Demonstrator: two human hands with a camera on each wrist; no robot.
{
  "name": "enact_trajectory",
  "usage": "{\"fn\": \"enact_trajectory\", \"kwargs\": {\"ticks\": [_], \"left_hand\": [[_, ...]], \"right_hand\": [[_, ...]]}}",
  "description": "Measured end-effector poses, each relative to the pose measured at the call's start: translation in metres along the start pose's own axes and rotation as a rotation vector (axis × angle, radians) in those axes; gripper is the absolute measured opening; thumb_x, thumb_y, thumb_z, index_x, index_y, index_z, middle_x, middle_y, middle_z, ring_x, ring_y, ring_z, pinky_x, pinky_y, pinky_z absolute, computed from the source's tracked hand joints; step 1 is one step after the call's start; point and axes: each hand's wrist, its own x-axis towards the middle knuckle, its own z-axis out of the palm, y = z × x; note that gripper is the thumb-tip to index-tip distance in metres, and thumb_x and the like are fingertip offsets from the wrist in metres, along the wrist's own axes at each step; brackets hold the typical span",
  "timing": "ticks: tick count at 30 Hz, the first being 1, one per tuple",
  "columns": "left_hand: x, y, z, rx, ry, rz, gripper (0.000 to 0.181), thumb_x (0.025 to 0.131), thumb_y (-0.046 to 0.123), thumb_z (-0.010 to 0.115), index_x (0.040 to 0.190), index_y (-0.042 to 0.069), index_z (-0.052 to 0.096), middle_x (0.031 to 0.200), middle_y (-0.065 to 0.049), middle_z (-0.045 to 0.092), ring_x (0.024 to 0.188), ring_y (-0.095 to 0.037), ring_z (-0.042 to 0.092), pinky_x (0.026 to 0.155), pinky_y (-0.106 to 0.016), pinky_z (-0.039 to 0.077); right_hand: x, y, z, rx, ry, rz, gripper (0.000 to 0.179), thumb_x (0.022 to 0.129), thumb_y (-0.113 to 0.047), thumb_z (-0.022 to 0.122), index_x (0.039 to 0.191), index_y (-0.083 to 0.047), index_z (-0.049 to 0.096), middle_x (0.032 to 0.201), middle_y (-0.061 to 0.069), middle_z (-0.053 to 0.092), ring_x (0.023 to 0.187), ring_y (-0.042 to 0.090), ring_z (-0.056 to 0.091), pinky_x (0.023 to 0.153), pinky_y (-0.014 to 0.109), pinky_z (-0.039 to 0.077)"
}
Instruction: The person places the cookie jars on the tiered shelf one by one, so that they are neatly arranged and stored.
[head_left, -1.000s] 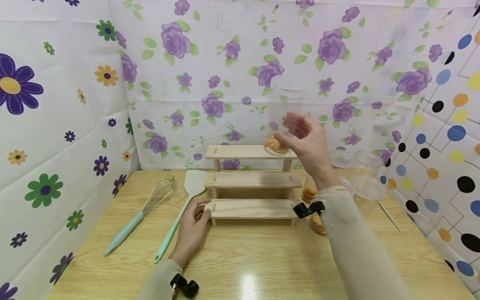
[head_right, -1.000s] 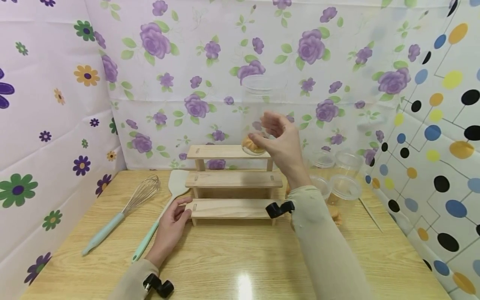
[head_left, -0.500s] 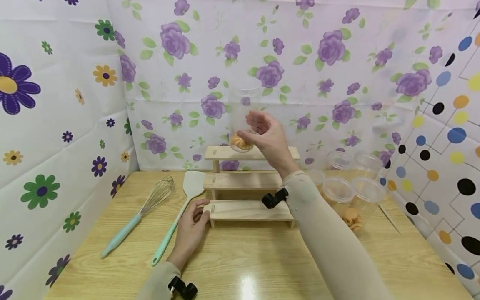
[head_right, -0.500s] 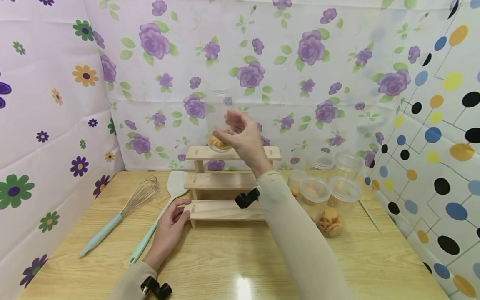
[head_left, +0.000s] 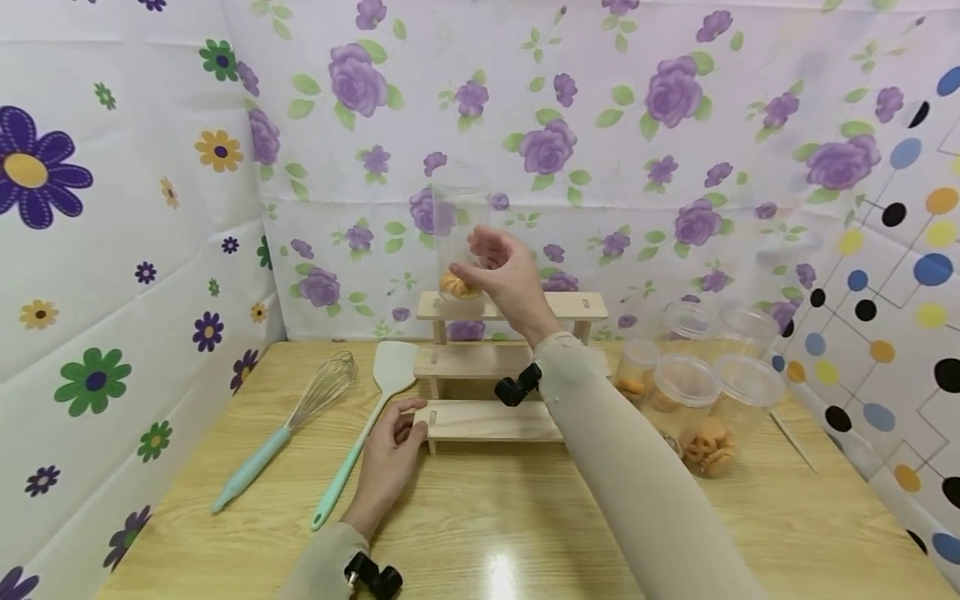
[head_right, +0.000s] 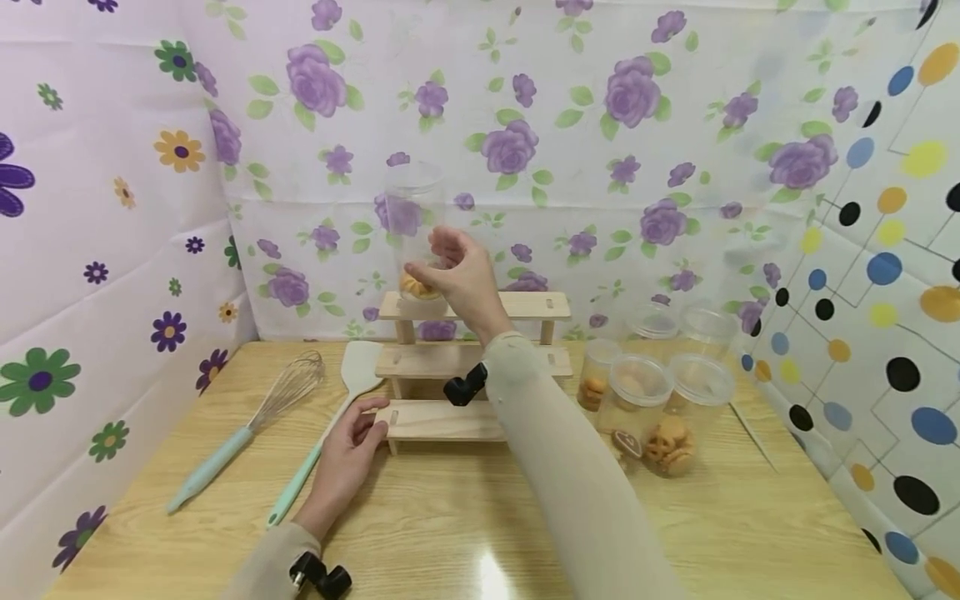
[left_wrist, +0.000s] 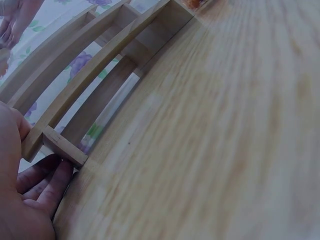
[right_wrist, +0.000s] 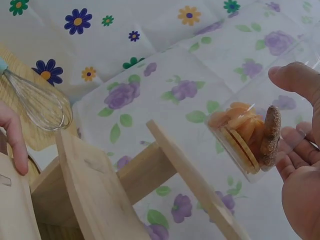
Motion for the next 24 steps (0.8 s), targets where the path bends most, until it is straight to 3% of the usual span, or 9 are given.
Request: {"fn": "enact_trajectory", "kwargs": {"ticks": [7,16,24], "left_hand": [[0.003,-0.001,0.008,0.008,-0.032,-0.009,0.034,0.113,0.014,0.066,0.146,0.019,0.069,0.127,-0.005,0.079,0.112,-0.021,0.074,0.092,-0.028,0.057],[0.001,-0.002,0.001,0.025,-0.028,-0.024,0.033,0.113,0.015,0.065,0.146,0.020,0.069,0.123,-0.005,0.079,0.106,-0.019,0.073,0.086,-0.029,0.055],[0.000,-0.004,-0.005,0.023,-0.012,-0.022,0.033,0.114,0.015,0.065,0.146,0.020,0.069,0.123,-0.005,0.079,0.105,-0.019,0.072,0.084,-0.028,0.054]], "right_hand": [[-0.003,0.011,-0.002,-0.035,0.022,0.034,0.074,0.097,-0.012,0.089,0.162,-0.006,0.053,0.154,0.010,0.062,0.143,0.026,0.058,0.122,0.041,0.047],[0.004,0.024,0.010,-0.046,0.008,0.033,0.076,0.098,-0.019,0.089,0.162,-0.004,0.051,0.163,0.020,0.056,0.154,0.039,0.049,0.127,0.048,0.041],[0.004,0.032,0.020,-0.110,-0.046,0.058,0.083,0.101,-0.026,0.087,0.170,-0.007,0.043,0.169,0.019,0.050,0.159,0.038,0.046,0.128,0.047,0.040]]}}
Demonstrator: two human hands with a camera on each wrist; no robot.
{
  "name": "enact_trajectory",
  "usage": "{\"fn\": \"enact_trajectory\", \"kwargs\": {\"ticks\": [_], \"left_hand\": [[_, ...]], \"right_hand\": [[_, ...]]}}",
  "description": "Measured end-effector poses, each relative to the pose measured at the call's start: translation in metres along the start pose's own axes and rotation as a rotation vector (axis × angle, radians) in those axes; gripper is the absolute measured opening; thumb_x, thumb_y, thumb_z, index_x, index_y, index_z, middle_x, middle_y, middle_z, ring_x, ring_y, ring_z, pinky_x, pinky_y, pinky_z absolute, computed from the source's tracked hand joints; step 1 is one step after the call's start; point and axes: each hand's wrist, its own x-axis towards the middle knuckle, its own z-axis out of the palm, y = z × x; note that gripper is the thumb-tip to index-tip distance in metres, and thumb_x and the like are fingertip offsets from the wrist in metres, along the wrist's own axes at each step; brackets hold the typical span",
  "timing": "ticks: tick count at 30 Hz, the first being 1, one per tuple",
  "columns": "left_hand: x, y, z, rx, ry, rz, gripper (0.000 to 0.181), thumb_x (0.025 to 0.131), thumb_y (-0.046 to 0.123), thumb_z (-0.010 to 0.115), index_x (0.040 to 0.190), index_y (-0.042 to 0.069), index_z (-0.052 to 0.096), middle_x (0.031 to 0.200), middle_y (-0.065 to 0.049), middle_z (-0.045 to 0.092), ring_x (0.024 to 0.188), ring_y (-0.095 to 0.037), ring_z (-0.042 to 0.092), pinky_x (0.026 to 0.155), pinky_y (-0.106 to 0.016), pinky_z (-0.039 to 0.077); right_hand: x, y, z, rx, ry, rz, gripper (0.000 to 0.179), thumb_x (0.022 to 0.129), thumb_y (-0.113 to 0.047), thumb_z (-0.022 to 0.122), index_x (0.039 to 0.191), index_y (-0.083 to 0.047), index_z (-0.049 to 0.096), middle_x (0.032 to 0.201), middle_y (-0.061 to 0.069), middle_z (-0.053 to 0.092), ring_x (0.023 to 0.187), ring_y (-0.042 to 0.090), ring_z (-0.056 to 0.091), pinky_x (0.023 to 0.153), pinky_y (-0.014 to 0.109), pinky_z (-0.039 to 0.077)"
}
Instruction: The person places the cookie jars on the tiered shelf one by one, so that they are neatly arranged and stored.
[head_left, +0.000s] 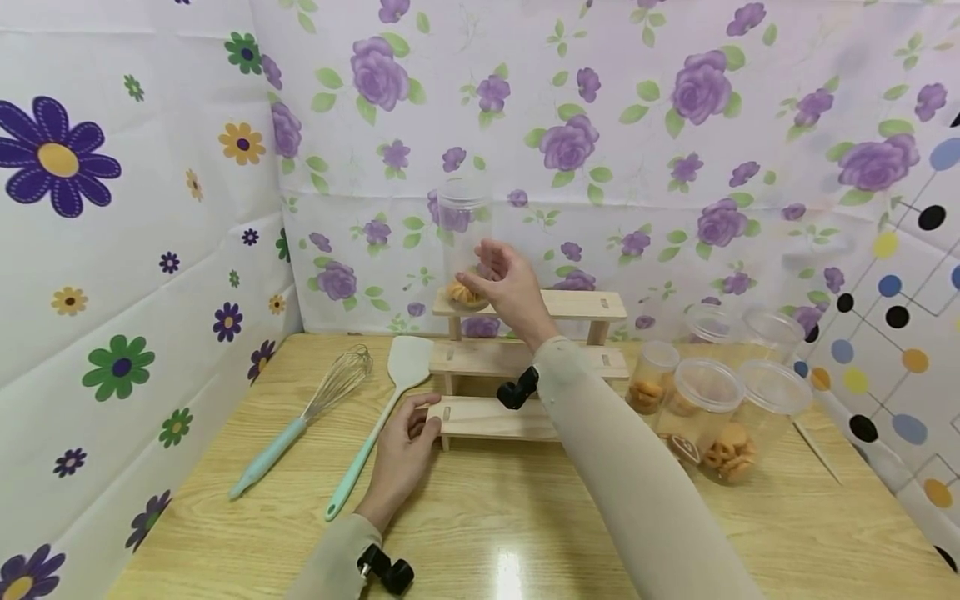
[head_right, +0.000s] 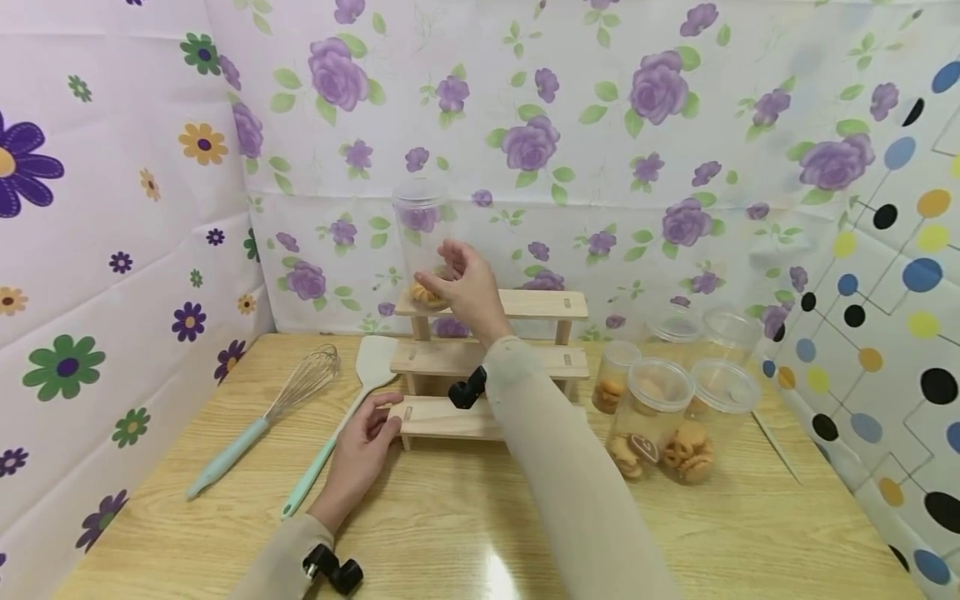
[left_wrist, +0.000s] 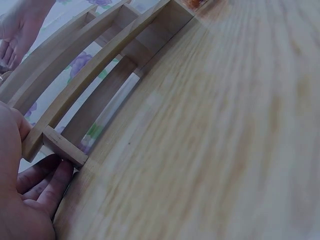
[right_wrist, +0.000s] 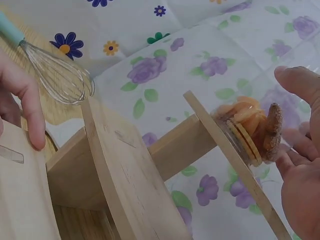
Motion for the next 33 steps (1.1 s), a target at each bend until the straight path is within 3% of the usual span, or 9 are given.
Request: {"fn": "enact_trajectory", "kwargs": {"ticks": [9,14,19,27,33], "left_hand": [[0.000,-0.004,0.001,-0.004,0.016,-0.012,0.033,0.111,0.013,0.068,0.142,0.023,0.071,0.124,-0.005,0.080,0.111,-0.018,0.074,0.092,-0.025,0.055],[-0.001,-0.003,0.000,-0.002,0.008,-0.026,0.033,0.112,0.015,0.067,0.143,0.025,0.071,0.123,-0.004,0.080,0.110,-0.018,0.074,0.089,-0.026,0.056],[-0.002,-0.003,-0.001,0.005,-0.003,-0.030,0.033,0.113,0.015,0.066,0.144,0.026,0.070,0.122,-0.003,0.079,0.107,-0.019,0.073,0.086,-0.027,0.056],[0.000,-0.003,0.000,-0.006,-0.004,-0.027,0.033,0.113,0.015,0.066,0.144,0.025,0.069,0.123,-0.005,0.079,0.108,-0.018,0.073,0.087,-0.027,0.056],[0.000,-0.001,0.002,-0.012,-0.012,-0.025,0.032,0.114,0.016,0.065,0.145,0.025,0.069,0.126,-0.005,0.078,0.110,-0.019,0.074,0.088,-0.027,0.056]], "right_hand": [[-0.017,-0.001,-0.009,-0.025,-0.007,0.042,0.106,0.098,-0.036,0.089,0.178,-0.017,0.024,0.177,0.013,0.039,0.164,0.032,0.039,0.131,0.044,0.036],[-0.030,-0.005,-0.020,0.006,0.009,-0.046,0.100,0.098,-0.028,0.090,0.177,-0.021,0.029,0.175,0.010,0.043,0.163,0.029,0.041,0.132,0.044,0.034],[-0.045,-0.017,-0.032,-0.042,0.045,-0.127,0.096,0.098,-0.027,0.090,0.175,-0.020,0.034,0.169,0.004,0.050,0.157,0.026,0.048,0.129,0.042,0.038],[-0.069,-0.042,-0.054,-0.074,0.095,-0.246,0.088,0.096,-0.017,0.089,0.171,-0.014,0.042,0.162,0.007,0.058,0.147,0.029,0.057,0.124,0.049,0.044],[-0.098,-0.061,-0.078,-0.038,0.126,-0.315,0.087,0.093,-0.007,0.087,0.169,-0.013,0.045,0.159,0.009,0.058,0.146,0.031,0.057,0.123,0.048,0.044]]}}
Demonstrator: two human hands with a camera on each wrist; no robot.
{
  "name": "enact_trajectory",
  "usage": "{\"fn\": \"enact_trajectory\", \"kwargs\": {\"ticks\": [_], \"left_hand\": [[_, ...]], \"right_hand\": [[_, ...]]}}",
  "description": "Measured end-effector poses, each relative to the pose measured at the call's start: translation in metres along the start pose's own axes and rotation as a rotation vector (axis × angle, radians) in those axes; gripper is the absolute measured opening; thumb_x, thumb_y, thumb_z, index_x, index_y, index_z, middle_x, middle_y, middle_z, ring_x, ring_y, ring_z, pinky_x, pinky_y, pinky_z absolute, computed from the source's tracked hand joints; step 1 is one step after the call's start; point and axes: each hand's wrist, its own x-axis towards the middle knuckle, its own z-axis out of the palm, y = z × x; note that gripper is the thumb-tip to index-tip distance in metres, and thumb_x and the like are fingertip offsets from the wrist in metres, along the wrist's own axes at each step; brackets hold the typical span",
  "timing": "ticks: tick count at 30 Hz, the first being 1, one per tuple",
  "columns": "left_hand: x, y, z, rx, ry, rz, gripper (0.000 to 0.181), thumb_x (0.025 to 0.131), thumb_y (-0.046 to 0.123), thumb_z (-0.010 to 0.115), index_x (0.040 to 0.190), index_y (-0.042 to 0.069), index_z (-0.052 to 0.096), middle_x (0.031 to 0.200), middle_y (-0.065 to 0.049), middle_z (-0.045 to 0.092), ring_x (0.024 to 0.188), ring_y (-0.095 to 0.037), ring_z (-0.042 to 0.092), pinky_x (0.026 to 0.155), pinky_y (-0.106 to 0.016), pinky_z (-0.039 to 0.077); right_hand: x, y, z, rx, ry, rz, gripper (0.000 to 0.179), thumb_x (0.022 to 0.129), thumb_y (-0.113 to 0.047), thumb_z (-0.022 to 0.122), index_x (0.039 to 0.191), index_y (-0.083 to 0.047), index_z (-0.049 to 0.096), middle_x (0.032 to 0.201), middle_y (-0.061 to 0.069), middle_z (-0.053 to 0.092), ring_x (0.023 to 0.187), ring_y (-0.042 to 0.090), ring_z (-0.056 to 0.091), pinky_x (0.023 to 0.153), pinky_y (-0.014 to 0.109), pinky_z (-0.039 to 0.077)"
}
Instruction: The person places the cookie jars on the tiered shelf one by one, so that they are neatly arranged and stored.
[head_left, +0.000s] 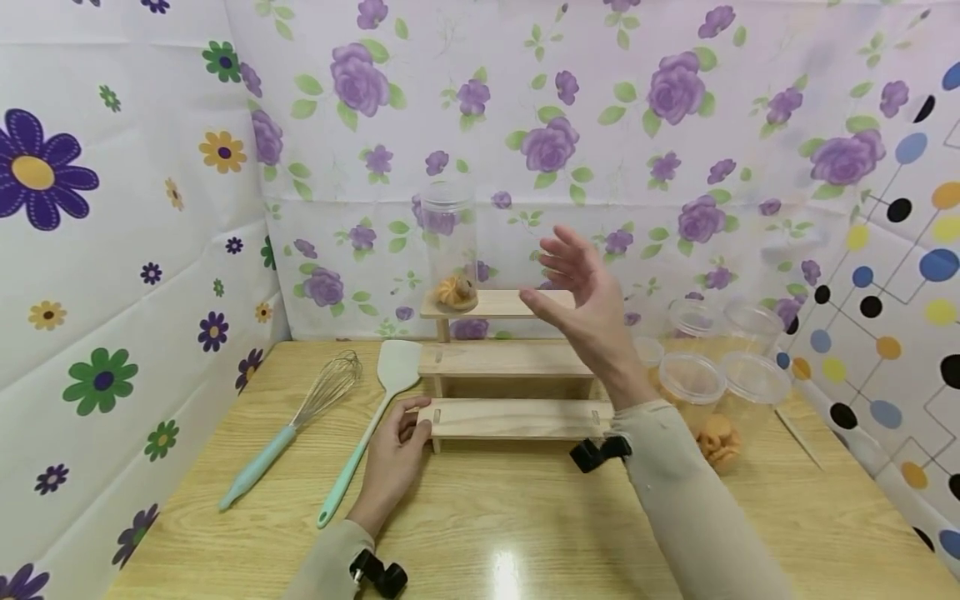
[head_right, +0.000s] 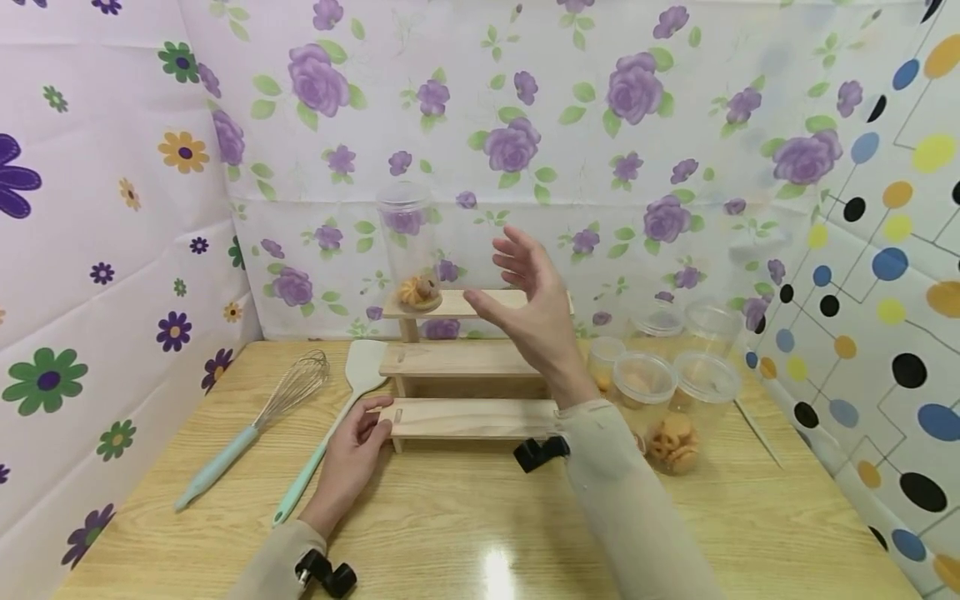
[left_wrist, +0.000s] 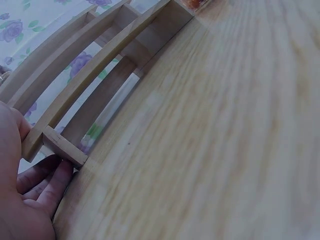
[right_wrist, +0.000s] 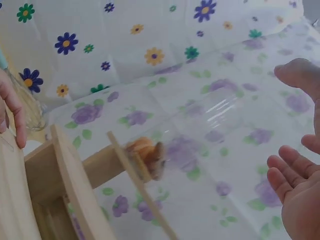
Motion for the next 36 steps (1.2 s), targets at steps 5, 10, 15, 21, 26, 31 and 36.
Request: {"fn": "enact_trajectory", "kwargs": {"ticks": [5,10,15,21,26,31,36], "left_hand": [[0.000,0.000,0.001,0.006,0.004,-0.004,0.032,0.114,0.016,0.066,0.144,0.027,0.070,0.127,-0.005,0.078,0.112,-0.019,0.073,0.089,-0.027,0.056],[-0.001,-0.001,-0.001,0.007,-0.004,0.011,0.032,0.114,0.019,0.065,0.146,0.025,0.069,0.128,-0.006,0.078,0.112,-0.019,0.072,0.087,-0.027,0.055],[-0.002,0.000,-0.001,0.000,-0.006,0.009,0.032,0.114,0.018,0.065,0.146,0.024,0.069,0.125,-0.006,0.078,0.109,-0.021,0.072,0.085,-0.028,0.055],[0.000,0.000,0.000,0.013,0.006,0.005,0.032,0.113,0.015,0.066,0.143,0.026,0.070,0.125,-0.005,0.079,0.110,-0.019,0.073,0.087,-0.026,0.055],[0.000,-0.001,0.001,0.012,0.008,0.004,0.032,0.113,0.015,0.066,0.143,0.025,0.070,0.124,-0.006,0.079,0.109,-0.019,0.073,0.086,-0.027,0.055],[-0.001,-0.001,0.002,0.014,0.011,-0.001,0.032,0.113,0.015,0.066,0.143,0.024,0.069,0.127,-0.006,0.079,0.114,-0.019,0.073,0.090,-0.025,0.056],[0.000,-0.001,0.001,0.020,0.013,0.009,0.033,0.113,0.014,0.066,0.144,0.023,0.069,0.127,-0.006,0.079,0.113,-0.020,0.074,0.091,-0.026,0.056]], "right_hand": [[-0.016,-0.026,-0.027,-0.018,0.026,-0.044,0.087,0.092,0.000,0.085,0.168,-0.014,0.046,0.160,0.011,0.057,0.148,0.035,0.054,0.123,0.038,0.043],[-0.030,-0.045,-0.054,-0.009,0.078,-0.099,0.086,0.088,0.012,0.083,0.165,-0.008,0.049,0.158,0.018,0.057,0.146,0.037,0.053,0.122,0.033,0.043],[-0.042,-0.055,-0.083,-0.015,0.121,-0.122,0.090,0.084,0.020,0.082,0.164,-0.006,0.050,0.157,0.018,0.057,0.145,0.034,0.054,0.121,0.030,0.044],[-0.063,-0.056,-0.119,-0.002,0.173,-0.131,0.093,0.079,0.030,0.077,0.162,-0.002,0.051,0.158,0.017,0.057,0.144,0.031,0.055,0.120,0.027,0.043],[-0.085,-0.053,-0.152,-0.019,0.265,-0.103,0.092,0.078,0.032,0.076,0.161,0.001,0.052,0.157,0.018,0.058,0.143,0.031,0.055,0.118,0.025,0.044],[-0.111,-0.049,-0.183,-0.093,0.355,-0.047,0.091,0.079,0.033,0.075,0.161,0.000,0.053,0.156,0.021,0.058,0.141,0.028,0.058,0.117,0.023,0.045],[-0.137,-0.039,-0.203,-0.154,0.394,0.026,0.091,0.082,0.033,0.073,0.163,-0.002,0.051,0.157,0.018,0.057,0.143,0.025,0.057,0.116,0.020,0.044]]}}
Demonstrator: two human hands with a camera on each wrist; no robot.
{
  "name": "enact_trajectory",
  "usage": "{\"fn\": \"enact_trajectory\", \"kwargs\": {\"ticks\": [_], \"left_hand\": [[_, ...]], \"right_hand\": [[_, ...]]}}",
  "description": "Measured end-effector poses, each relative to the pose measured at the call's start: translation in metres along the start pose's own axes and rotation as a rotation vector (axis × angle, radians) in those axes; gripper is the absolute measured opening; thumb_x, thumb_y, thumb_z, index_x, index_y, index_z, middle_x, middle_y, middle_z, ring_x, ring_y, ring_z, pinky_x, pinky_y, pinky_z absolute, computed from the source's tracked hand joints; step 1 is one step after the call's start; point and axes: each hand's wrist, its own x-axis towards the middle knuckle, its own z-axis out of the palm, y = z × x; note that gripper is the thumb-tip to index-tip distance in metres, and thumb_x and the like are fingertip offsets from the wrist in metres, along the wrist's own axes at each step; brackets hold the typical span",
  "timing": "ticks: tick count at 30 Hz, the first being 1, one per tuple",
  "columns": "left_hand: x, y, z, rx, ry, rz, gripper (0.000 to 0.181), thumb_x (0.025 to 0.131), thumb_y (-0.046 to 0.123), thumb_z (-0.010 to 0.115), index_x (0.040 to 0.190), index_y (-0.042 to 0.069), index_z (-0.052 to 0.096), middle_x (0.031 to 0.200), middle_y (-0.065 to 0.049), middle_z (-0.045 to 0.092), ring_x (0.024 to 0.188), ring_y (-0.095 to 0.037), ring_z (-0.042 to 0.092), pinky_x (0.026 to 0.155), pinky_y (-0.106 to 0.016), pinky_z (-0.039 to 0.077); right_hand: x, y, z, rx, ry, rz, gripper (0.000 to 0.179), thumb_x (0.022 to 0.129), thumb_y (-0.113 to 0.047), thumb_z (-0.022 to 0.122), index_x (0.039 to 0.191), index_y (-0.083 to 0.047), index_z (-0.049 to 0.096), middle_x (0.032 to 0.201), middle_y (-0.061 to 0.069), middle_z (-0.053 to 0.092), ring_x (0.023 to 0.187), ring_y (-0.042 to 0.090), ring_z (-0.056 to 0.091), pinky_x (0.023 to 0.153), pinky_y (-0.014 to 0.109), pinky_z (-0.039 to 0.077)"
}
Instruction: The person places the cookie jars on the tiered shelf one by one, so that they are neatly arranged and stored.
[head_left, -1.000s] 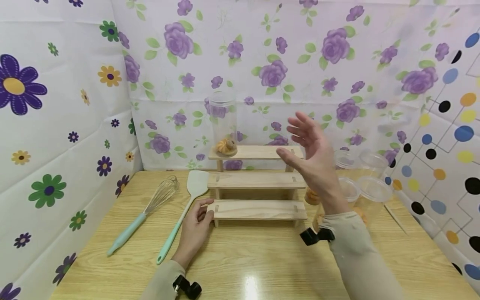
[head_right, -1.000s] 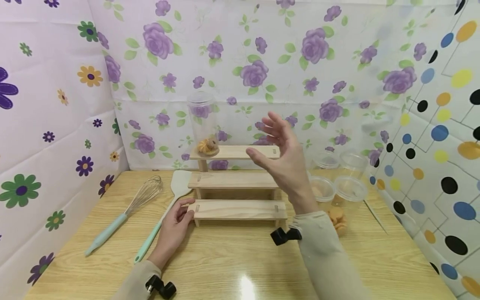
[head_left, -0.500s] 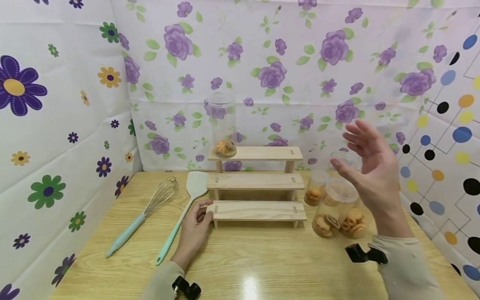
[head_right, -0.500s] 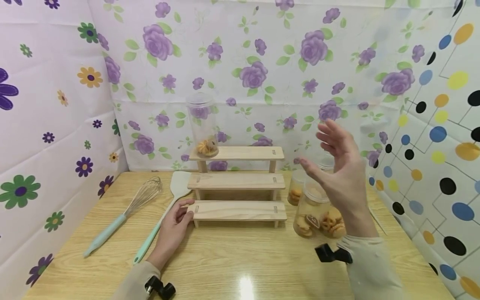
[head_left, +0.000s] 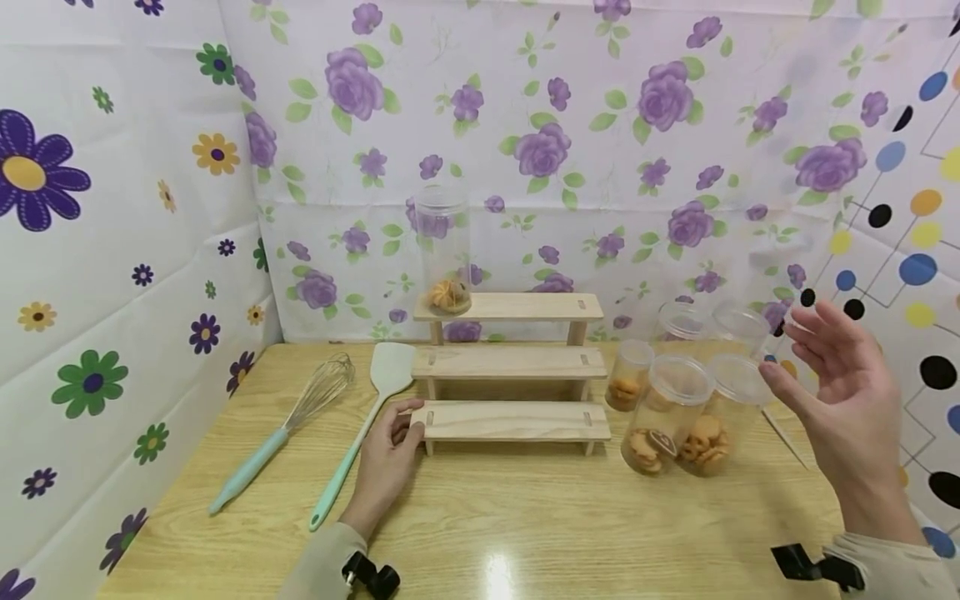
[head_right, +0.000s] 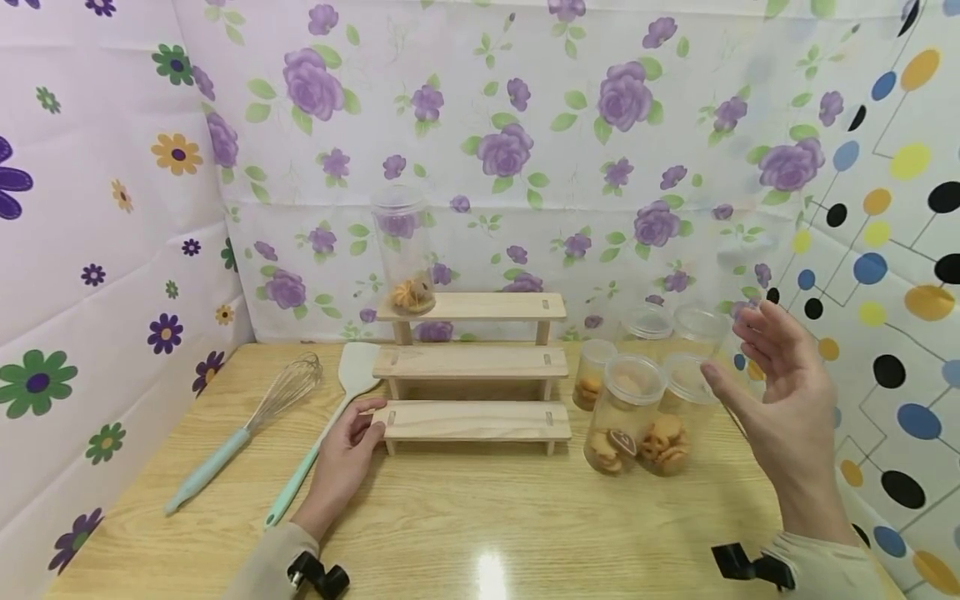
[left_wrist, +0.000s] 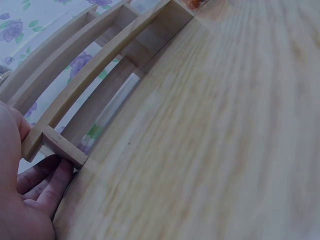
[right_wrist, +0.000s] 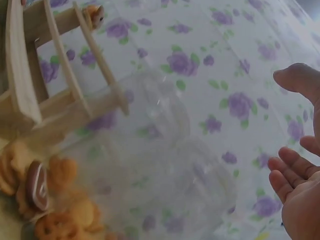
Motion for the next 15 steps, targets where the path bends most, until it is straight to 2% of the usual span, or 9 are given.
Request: {"fn": "enact_trajectory", "kwargs": {"ticks": [3,9,15], "left_hand": [[0.000,0.000,-0.001,0.004,-0.007,0.001,0.033,0.114,0.015,0.064,0.145,0.023,0.068,0.127,-0.007,0.078,0.113,-0.020,0.073,0.090,-0.026,0.056],[0.001,-0.001,-0.001,-0.002,-0.007,-0.006,0.032,0.114,0.016,0.065,0.145,0.025,0.069,0.127,-0.007,0.078,0.113,-0.020,0.074,0.090,-0.026,0.056],[0.000,0.000,0.000,0.002,-0.009,-0.003,0.032,0.114,0.016,0.064,0.145,0.024,0.069,0.127,-0.007,0.078,0.112,-0.020,0.074,0.089,-0.026,0.055]], "right_hand": [[-0.010,0.013,-0.011,0.043,-0.002,0.039,0.092,0.082,0.035,0.072,0.164,-0.001,0.049,0.157,0.018,0.056,0.143,0.025,0.057,0.116,0.020,0.044],[-0.031,0.046,-0.028,0.156,-0.062,0.098,0.092,0.086,0.036,0.068,0.167,0.000,0.042,0.160,0.014,0.055,0.145,0.022,0.056,0.117,0.019,0.045],[-0.052,0.077,-0.039,0.107,-0.112,0.184,0.092,0.091,0.030,0.069,0.171,-0.004,0.038,0.157,0.006,0.052,0.139,0.013,0.056,0.114,0.014,0.044]]}}
